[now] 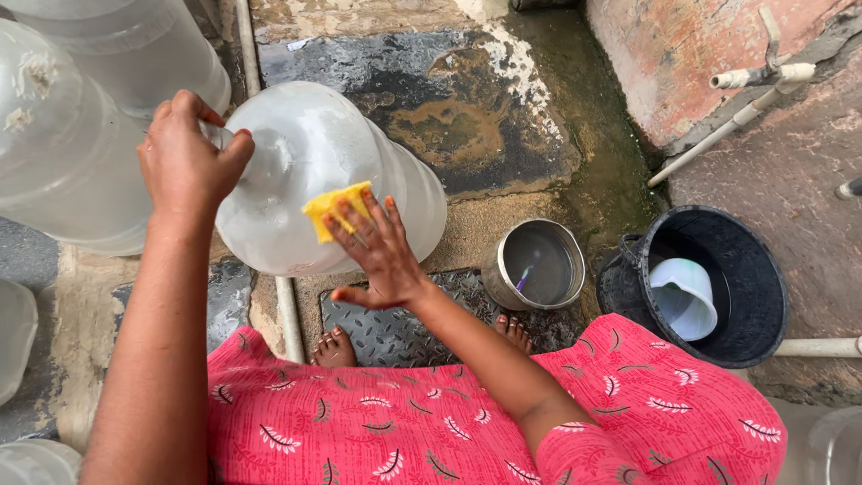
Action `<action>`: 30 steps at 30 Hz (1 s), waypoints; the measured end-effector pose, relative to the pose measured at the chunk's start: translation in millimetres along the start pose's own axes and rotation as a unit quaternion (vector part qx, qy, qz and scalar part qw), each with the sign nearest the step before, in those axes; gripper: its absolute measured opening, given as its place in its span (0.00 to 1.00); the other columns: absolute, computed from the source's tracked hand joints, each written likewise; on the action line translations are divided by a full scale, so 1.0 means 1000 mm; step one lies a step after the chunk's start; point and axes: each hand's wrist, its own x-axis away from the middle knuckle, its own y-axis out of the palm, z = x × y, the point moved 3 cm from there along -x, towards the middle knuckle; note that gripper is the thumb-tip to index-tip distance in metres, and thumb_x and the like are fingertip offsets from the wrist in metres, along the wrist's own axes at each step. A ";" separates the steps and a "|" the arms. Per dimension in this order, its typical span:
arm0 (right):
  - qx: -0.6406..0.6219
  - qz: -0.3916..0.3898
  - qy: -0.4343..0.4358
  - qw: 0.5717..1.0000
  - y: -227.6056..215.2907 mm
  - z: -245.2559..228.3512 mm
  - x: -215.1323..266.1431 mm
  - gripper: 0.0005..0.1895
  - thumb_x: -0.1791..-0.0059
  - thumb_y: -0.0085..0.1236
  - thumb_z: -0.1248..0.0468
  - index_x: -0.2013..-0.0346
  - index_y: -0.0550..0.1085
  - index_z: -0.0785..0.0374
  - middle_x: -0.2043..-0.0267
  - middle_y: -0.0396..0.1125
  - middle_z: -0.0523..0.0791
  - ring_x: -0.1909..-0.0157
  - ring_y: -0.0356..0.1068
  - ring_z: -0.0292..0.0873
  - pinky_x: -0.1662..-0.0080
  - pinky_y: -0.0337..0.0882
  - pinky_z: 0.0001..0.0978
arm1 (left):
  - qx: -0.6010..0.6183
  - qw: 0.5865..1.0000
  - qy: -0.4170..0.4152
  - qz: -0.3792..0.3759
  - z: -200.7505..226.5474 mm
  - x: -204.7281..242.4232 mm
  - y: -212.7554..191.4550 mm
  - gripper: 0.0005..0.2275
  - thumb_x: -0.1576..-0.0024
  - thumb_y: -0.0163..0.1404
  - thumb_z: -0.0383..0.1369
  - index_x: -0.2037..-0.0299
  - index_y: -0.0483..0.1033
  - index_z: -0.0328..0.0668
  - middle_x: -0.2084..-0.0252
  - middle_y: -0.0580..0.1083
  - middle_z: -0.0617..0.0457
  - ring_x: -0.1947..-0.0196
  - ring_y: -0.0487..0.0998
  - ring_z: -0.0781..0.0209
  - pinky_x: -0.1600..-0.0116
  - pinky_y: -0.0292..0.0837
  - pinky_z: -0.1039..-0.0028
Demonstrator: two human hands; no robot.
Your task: The person washes the exterior of a large plastic water jug using a yellow sponge and soap, then fills a bucket and jug with water from an overhead pipe.
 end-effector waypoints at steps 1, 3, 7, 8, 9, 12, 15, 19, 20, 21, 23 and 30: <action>-0.048 0.026 0.050 0.997 0.011 0.004 0.005 0.52 0.49 0.23 0.23 0.21 0.43 0.52 0.17 0.35 0.48 0.15 0.31 0.56 0.21 0.27 0.62 | 0.003 1.000 0.006 -0.008 -0.003 0.000 0.000 0.15 0.47 0.63 0.38 0.59 0.73 0.39 0.58 0.74 0.43 0.63 0.77 0.43 0.53 0.72 0.55; -0.116 0.066 0.137 0.981 0.036 0.029 0.015 0.53 0.48 0.16 0.23 0.20 0.40 0.56 0.16 0.33 0.49 0.14 0.30 0.54 0.20 0.26 0.61 | -0.005 0.999 0.035 0.006 -0.010 -0.003 -0.002 0.14 0.49 0.63 0.38 0.62 0.74 0.39 0.57 0.75 0.43 0.61 0.77 0.43 0.52 0.72 0.56; -0.137 0.022 0.312 0.940 0.082 0.107 0.060 0.54 0.50 0.07 0.24 0.22 0.42 0.57 0.17 0.35 0.48 0.16 0.31 0.52 0.22 0.25 0.58 | -0.003 1.000 0.029 -0.003 -0.037 0.002 -0.012 0.13 0.47 0.64 0.38 0.62 0.76 0.38 0.56 0.76 0.44 0.56 0.78 0.45 0.48 0.73 0.57; -0.123 -0.018 0.359 0.925 0.083 0.131 0.074 0.53 0.50 0.07 0.26 0.22 0.42 0.58 0.17 0.35 0.48 0.17 0.29 0.54 0.24 0.24 0.60 | -0.002 1.000 0.027 -0.006 -0.042 0.004 -0.014 0.14 0.47 0.64 0.38 0.62 0.76 0.38 0.57 0.76 0.44 0.56 0.78 0.45 0.49 0.73 0.57; -0.109 -0.057 0.404 0.907 0.085 0.147 0.082 0.52 0.49 0.07 0.28 0.22 0.43 0.59 0.17 0.36 0.48 0.17 0.26 0.57 0.25 0.23 0.62 | -0.001 1.000 0.025 -0.008 -0.046 0.005 -0.016 0.14 0.47 0.64 0.38 0.62 0.76 0.37 0.57 0.76 0.44 0.56 0.78 0.46 0.49 0.73 0.58; -0.272 0.013 0.421 0.865 0.081 0.159 0.077 0.51 0.47 0.13 0.26 0.23 0.49 0.58 0.19 0.32 0.52 0.19 0.34 0.53 0.25 0.45 0.50 | -0.012 1.000 0.020 -0.015 -0.046 0.000 -0.016 0.14 0.47 0.65 0.38 0.62 0.76 0.36 0.58 0.76 0.44 0.58 0.79 0.47 0.51 0.74 0.59; -0.289 0.108 0.315 0.898 0.066 0.109 0.046 0.50 0.46 0.12 0.26 0.23 0.49 0.59 0.19 0.42 0.53 0.18 0.39 0.54 0.22 0.43 0.52 | -0.032 0.999 0.016 -0.010 -0.033 0.002 -0.016 0.14 0.47 0.65 0.37 0.62 0.76 0.36 0.58 0.76 0.43 0.59 0.79 0.48 0.53 0.75 0.59; -0.232 0.118 0.188 0.947 0.047 0.053 -0.001 0.54 0.49 0.09 0.22 0.22 0.51 0.54 0.20 0.48 0.48 0.20 0.45 0.48 0.20 0.45 0.52 | -0.065 0.997 0.047 -0.009 -0.023 -0.001 -0.019 0.15 0.46 0.68 0.34 0.64 0.75 0.31 0.58 0.77 0.38 0.63 0.80 0.48 0.57 0.77 0.60; -0.235 0.098 0.186 0.949 0.047 0.050 -0.002 0.55 0.50 0.09 0.21 0.22 0.51 0.54 0.20 0.48 0.47 0.19 0.47 0.48 0.21 0.47 0.52 | -0.008 1.000 0.018 -0.022 -0.028 0.001 -0.015 0.14 0.45 0.66 0.33 0.61 0.74 0.32 0.58 0.76 0.39 0.62 0.80 0.51 0.57 0.78 0.63; -0.238 0.079 0.184 0.950 0.048 0.054 0.003 0.56 0.50 0.10 0.21 0.22 0.51 0.54 0.20 0.49 0.47 0.19 0.48 0.48 0.22 0.48 0.51 | 0.048 0.998 -0.012 -0.035 -0.039 0.002 -0.010 0.14 0.44 0.64 0.33 0.58 0.72 0.32 0.59 0.76 0.39 0.60 0.81 0.54 0.56 0.79 0.66; -0.177 0.083 0.216 0.956 0.055 0.082 0.023 0.55 0.50 0.08 0.22 0.21 0.46 0.53 0.18 0.46 0.47 0.17 0.44 0.52 0.20 0.43 0.56 | 0.104 0.993 -0.023 -0.049 -0.065 0.001 0.002 0.14 0.40 0.62 0.31 0.54 0.70 0.31 0.58 0.76 0.39 0.58 0.82 0.57 0.55 0.81 0.70; -0.400 0.031 0.551 0.732 0.130 0.203 0.125 0.58 0.54 0.10 0.22 0.21 0.37 0.57 0.17 0.29 0.49 0.21 0.35 0.55 0.36 0.46 0.56 | 0.109 0.987 0.103 -0.051 -0.195 -0.003 0.048 0.11 0.36 0.55 0.28 0.51 0.69 0.29 0.55 0.78 0.38 0.55 0.84 0.55 0.50 0.81 0.72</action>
